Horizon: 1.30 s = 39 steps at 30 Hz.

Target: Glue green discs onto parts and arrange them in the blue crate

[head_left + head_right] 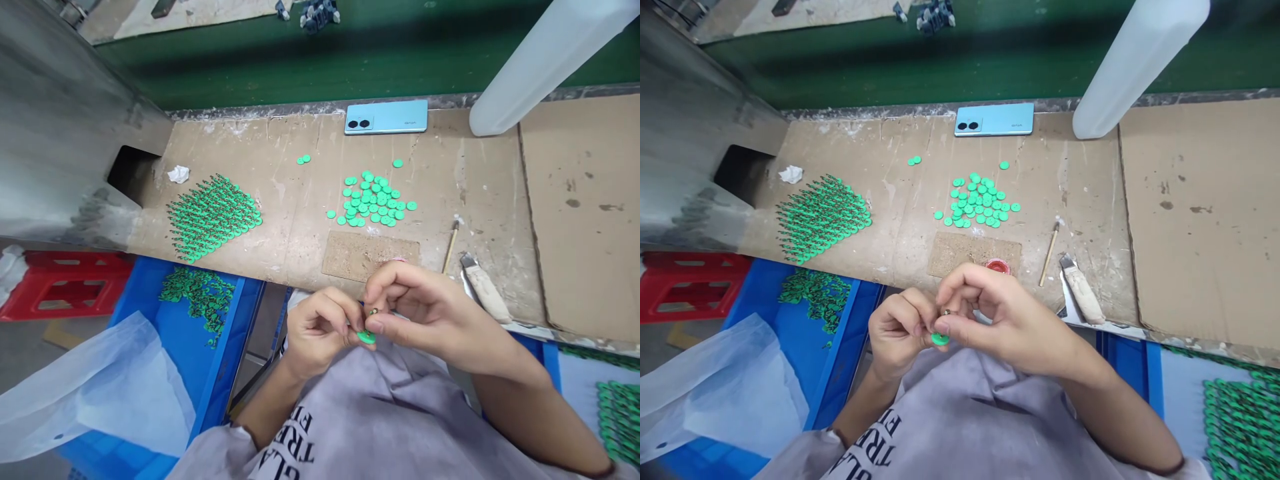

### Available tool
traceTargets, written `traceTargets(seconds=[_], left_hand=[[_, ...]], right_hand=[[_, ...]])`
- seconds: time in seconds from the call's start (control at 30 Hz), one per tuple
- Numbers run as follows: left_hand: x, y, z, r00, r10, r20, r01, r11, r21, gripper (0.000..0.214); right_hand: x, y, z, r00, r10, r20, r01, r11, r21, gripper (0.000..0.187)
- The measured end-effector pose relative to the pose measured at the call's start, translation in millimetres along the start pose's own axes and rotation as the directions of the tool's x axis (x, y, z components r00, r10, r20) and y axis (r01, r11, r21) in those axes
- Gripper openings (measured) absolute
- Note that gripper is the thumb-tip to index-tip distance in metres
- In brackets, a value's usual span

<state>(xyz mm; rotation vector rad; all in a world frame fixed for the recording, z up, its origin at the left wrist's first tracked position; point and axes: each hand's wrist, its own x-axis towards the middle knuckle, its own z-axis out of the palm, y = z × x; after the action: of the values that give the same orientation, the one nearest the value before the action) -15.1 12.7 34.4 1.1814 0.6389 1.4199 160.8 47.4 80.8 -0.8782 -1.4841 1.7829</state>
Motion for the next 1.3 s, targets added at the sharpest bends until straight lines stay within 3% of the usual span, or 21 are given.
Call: traceTargets(seconds=[0.2,0.73,0.97,1.3], left_hand=[[2,-1,1.2,0.997,-0.071,0.001,0.071,0.994,-0.086,0.032],[1,-4,1.9,0.999,0.040,-0.029,-0.041,0.999,-0.021,0.038],[-1,-3,2.6,0.999,0.041,-0.027,-0.041,0.999,0.006,0.032],[-4,-3,2.8,1.000,0.005,-0.013,-0.005,0.999,-0.040,0.040]], right_hand=[[1,5,0,0.999,0.044,0.024,-0.046,0.995,0.084,0.024],[4,0,1,1.000,0.006,0.015,-0.008,0.994,0.109,0.022],[3,4,3,0.999,-0.034,-0.021,0.036,0.991,0.129,0.020],[-1,14,3,0.994,-0.112,0.013,0.107,0.971,0.213,0.015]])
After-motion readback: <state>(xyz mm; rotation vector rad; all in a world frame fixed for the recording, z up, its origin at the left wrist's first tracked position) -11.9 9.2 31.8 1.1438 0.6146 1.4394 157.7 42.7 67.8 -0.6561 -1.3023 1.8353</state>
